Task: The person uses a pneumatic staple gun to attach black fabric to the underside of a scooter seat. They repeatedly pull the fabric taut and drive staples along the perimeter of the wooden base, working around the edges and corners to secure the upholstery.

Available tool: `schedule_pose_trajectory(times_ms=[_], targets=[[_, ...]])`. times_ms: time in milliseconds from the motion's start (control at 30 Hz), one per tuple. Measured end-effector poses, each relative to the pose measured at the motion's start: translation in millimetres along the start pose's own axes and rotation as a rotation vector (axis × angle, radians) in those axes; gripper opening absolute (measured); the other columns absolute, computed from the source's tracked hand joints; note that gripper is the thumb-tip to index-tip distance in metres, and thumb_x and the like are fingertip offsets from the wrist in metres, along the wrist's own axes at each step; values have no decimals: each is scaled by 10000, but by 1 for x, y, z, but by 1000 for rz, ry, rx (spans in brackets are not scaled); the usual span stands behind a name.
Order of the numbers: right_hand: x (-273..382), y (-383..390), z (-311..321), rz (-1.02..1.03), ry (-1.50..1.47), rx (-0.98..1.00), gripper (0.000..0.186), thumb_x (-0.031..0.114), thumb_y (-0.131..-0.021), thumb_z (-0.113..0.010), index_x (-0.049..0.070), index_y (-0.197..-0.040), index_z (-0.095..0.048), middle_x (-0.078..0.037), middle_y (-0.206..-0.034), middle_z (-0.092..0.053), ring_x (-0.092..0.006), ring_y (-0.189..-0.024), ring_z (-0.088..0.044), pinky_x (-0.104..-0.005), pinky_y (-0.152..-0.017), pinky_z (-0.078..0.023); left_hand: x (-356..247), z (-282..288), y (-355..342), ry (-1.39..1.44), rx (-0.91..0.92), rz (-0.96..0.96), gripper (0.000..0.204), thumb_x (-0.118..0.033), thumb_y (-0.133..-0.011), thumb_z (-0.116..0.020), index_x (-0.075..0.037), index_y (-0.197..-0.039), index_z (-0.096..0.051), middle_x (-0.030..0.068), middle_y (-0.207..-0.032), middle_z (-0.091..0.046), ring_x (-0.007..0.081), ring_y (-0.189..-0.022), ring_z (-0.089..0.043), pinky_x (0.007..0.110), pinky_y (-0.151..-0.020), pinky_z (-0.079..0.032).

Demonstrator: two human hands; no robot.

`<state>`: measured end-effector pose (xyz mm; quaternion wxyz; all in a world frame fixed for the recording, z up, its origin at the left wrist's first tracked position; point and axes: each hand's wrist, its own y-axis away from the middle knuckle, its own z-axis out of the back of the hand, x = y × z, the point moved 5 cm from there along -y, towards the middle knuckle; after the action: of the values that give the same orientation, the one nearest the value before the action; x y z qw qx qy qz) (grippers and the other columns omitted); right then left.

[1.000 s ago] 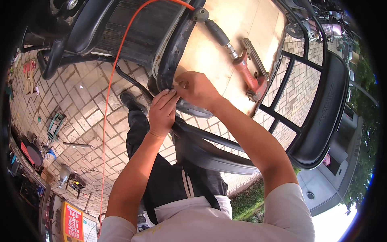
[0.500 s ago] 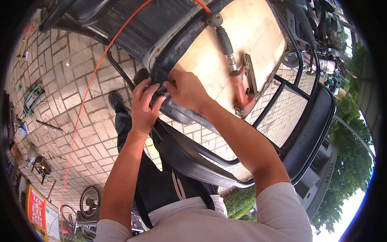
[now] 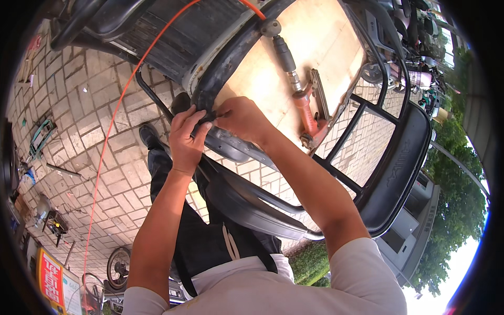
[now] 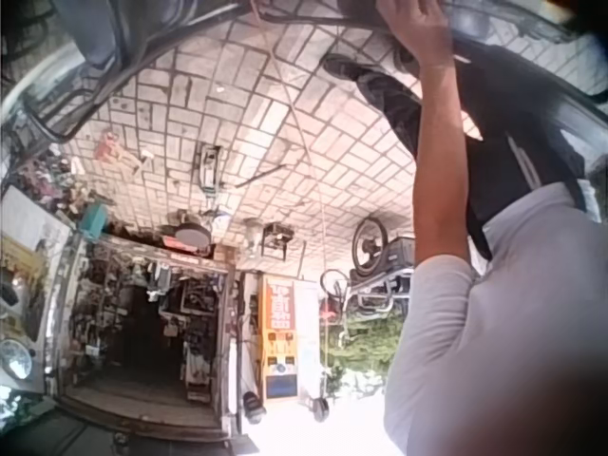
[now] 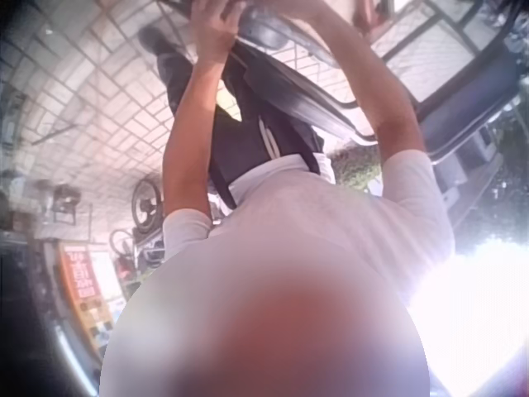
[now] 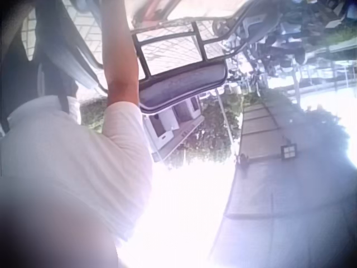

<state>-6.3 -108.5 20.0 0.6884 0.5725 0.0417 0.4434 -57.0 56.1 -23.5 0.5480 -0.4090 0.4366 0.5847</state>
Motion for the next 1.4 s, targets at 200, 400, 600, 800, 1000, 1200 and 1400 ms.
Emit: schedule_pose_trajectory(times_ms=[200, 400, 600, 800, 1000, 1200, 1400], targets=[[2, 11, -10, 134, 85, -190, 277, 172, -814, -750, -53, -973, -727, -184, -849, -723, -290, -788, -709, -378, -739, -547, 0, 0, 1, 12, -10, 27, 261, -115, -868, -778, -60, -1121, -740, 158, -1225, -662, 309, -1119, -648, 373, -949, -520], [0, -3, -5, 102, 85, -58, 260, 164, -825, -747, -55, -963, -721, -124, -769, -691, -181, -701, -636, -319, -676, -518, 3, -2, 4, 51, -16, 21, 248, -103, -882, -764, -55, -1124, -739, 160, -1217, -660, 305, -1114, -655, 372, -956, -525], [6, 7, -13, 179, 214, -199, 250, 195, -853, -666, -35, -937, -714, -238, -852, -710, -387, -801, -696, -436, -743, -545, 4, -2, 2, 84, 1, 74, 276, -96, -870, -773, -57, -1141, -734, 160, -1232, -652, 309, -1124, -648, 376, -970, -521], [7, 10, -13, 247, 224, -270, 224, 168, -856, -637, -34, -930, -696, -250, -865, -709, -424, -824, -692, -473, -753, -542, -12, 0, 6, -33, 42, 22, 368, -60, -832, -780, -64, -1193, -712, 158, -1304, -609, 330, -1216, -583, 392, -1022, -487], [0, 9, -12, 224, 188, -238, 254, 200, -866, -676, -43, -939, -705, -248, -848, -706, -404, -802, -696, -442, -745, -548, -10, -4, 4, -60, 20, -14, 339, -74, -827, -785, -58, -1160, -720, 161, -1251, -620, 348, -1177, -584, 409, -1003, -484], [-24, 13, -1, 179, 187, -111, 295, 252, -828, -759, -22, -935, -738, -212, -832, -715, -338, -766, -706, -406, -721, -545, -14, -5, 1, -83, -21, -32, 306, -65, -804, -781, -66, -1107, -736, 156, -1206, -639, 343, -1121, -590, 399, -951, -502], [-24, 14, -11, 148, 122, -209, 261, 231, -821, -756, -13, -911, -737, -207, -803, -711, -341, -752, -699, -410, -716, -544, -14, -5, 2, -48, -50, 5, 244, -77, -849, -755, -50, -1091, -744, 168, -1209, -641, 340, -1120, -618, 390, -935, -519]])
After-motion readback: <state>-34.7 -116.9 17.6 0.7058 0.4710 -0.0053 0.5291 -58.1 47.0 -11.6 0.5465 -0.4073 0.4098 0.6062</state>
